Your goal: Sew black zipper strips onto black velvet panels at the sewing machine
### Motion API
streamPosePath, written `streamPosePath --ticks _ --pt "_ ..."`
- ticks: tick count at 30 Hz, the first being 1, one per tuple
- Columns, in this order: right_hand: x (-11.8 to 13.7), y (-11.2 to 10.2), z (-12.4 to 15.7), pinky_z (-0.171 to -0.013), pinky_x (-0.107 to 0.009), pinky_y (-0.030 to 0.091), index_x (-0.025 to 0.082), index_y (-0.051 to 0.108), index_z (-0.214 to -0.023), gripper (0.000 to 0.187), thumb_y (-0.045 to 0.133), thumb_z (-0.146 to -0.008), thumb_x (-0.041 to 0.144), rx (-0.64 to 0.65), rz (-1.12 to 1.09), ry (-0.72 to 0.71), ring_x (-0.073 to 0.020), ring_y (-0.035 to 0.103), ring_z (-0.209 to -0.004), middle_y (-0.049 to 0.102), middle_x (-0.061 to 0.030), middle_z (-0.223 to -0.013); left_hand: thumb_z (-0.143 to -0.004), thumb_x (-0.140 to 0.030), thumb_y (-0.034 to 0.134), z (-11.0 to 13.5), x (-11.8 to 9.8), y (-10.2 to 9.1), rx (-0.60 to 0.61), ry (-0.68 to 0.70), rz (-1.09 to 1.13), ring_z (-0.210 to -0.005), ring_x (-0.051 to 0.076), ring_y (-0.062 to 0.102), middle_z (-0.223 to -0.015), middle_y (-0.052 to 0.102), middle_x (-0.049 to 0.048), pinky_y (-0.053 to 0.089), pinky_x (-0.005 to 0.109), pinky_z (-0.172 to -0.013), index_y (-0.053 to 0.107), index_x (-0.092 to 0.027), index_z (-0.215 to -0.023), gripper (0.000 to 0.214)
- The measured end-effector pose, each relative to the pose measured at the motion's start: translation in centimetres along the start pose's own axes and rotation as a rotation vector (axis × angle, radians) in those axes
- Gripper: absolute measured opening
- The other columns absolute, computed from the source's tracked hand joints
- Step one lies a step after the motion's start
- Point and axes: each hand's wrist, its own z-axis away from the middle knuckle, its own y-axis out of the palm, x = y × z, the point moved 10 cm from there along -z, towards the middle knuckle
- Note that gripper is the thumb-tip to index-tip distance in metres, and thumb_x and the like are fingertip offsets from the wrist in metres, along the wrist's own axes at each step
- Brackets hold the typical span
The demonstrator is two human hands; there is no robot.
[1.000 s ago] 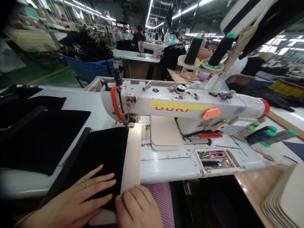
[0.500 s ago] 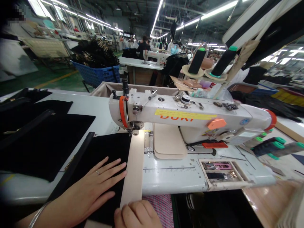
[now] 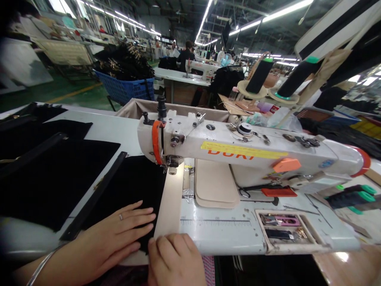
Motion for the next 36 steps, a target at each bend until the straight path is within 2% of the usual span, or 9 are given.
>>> streamPosePath --ticks 5,13,22,29,36 --pt "-1.4 1.1 -0.7 -0.07 -0.031 0.052 0.012 0.065 -0.114 0.028 0.055 -0.088 0.013 0.105 -0.091 0.045 -0.0193 0.061 -0.082 0.07 -0.0067 -0.093 -0.087 -0.001 0.048 0.6 0.4 0.4 -0.058 0.003 0.094 -0.129 0.018 0.052 -0.134 0.062 0.0031 0.031 0.04 -0.12 0.061 -0.019 -0.123 0.042" --pt "-3.9 3.0 -1.1 -0.082 -0.037 0.052 0.018 0.06 -0.125 0.033 0.057 -0.092 0.018 0.267 -0.13 0.165 -0.022 0.059 -0.093 0.067 -0.0061 -0.109 -0.09 -0.005 0.047 -0.4 2.3 1.2 -0.078 0.04 0.157 -0.128 0.018 0.052 -0.13 0.064 0.0048 0.028 0.041 -0.121 0.059 -0.017 -0.126 0.04" --pt "-6.1 4.2 -2.1 -0.089 -0.04 0.049 0.02 0.06 -0.126 0.033 0.056 -0.093 0.021 0.329 -0.129 0.21 -0.0227 0.057 -0.098 0.065 -0.0055 -0.114 -0.091 -0.004 0.042 -1.9 5.0 1.2 -0.113 0.008 0.115 -0.122 0.019 0.056 -0.129 0.064 0.0051 0.035 0.042 -0.116 0.062 -0.019 -0.121 0.038" --pt "-7.8 5.0 -3.7 -0.091 -0.042 0.048 0.02 0.06 -0.125 0.034 0.058 -0.092 0.026 0.372 -0.095 0.243 -0.0242 0.056 -0.099 0.064 -0.0067 -0.112 -0.091 -0.005 0.047 -3.3 7.4 2.3 -0.062 0.002 0.006 -0.125 0.021 0.054 -0.131 0.062 0.0062 0.034 0.042 -0.115 0.06 -0.016 -0.122 0.036" --pt "-9.5 6.1 -5.1 -0.093 -0.041 0.046 0.022 0.062 -0.123 0.033 0.058 -0.091 0.03 0.432 -0.036 0.258 -0.0247 0.055 -0.102 0.063 -0.0067 -0.11 -0.088 0.0 0.051 -5.2 9.7 1.6 -0.085 -0.073 0.007 -0.117 0.02 0.06 -0.124 0.066 0.0062 0.043 0.039 -0.107 0.065 -0.018 -0.111 0.033"
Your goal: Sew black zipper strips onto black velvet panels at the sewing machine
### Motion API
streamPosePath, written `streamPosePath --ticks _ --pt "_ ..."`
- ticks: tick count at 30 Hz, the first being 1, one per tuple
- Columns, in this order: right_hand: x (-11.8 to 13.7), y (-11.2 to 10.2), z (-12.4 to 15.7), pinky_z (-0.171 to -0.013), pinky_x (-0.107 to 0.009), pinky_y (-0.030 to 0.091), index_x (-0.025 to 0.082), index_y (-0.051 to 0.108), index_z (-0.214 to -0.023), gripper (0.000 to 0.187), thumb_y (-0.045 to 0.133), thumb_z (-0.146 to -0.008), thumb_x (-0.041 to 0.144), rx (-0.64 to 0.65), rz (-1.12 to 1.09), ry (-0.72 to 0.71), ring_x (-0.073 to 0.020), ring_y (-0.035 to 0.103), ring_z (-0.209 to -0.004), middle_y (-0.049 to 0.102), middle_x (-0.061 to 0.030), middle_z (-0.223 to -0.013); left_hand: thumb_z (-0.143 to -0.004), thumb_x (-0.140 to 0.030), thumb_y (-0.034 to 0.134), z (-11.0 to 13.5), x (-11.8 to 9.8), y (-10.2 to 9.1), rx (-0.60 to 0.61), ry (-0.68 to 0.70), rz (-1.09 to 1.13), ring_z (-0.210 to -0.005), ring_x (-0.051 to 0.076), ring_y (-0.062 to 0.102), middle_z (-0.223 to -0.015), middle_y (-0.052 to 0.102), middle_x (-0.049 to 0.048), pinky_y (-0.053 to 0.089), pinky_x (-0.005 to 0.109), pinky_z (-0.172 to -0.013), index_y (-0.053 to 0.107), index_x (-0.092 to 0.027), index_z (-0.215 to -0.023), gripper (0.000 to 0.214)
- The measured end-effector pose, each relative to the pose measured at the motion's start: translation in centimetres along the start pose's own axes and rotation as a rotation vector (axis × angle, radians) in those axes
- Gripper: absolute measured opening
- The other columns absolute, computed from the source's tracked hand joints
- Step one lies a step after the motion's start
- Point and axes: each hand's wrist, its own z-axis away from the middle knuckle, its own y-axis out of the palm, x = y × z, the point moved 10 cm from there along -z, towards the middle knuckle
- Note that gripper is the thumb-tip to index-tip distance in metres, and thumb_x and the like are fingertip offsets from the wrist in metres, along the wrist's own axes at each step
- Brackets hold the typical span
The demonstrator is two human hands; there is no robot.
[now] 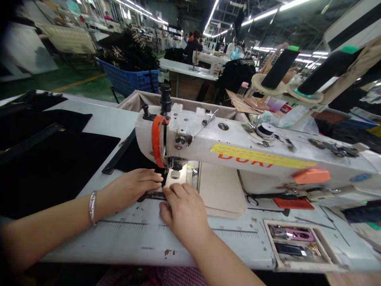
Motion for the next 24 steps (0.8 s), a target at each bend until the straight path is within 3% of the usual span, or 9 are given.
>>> streamPosePath --ticks 13,24 --pt "-1.8 0.2 -2.6 -0.094 -0.041 0.043 0.021 0.061 -0.124 0.038 0.059 -0.088 0.033 -0.073 0.064 0.059 -0.027 0.053 -0.111 0.064 -0.0083 -0.113 -0.089 -0.003 0.052 -2.3 3.3 -0.9 -0.103 -0.13 -0.009 -0.108 0.021 0.064 -0.114 0.07 0.0093 0.051 0.035 -0.1 0.067 -0.014 -0.107 0.025" --pt "-1.8 -0.1 -2.7 -0.092 -0.039 0.043 0.02 0.062 -0.119 0.034 0.06 -0.088 0.033 -0.111 0.095 0.072 -0.0249 0.053 -0.108 0.065 -0.0076 -0.109 -0.089 -0.004 0.049 -2.4 3.8 -0.9 -0.117 -0.153 -0.01 -0.107 0.022 0.064 -0.114 0.07 0.0091 0.052 0.036 -0.098 0.069 -0.015 -0.105 0.028"
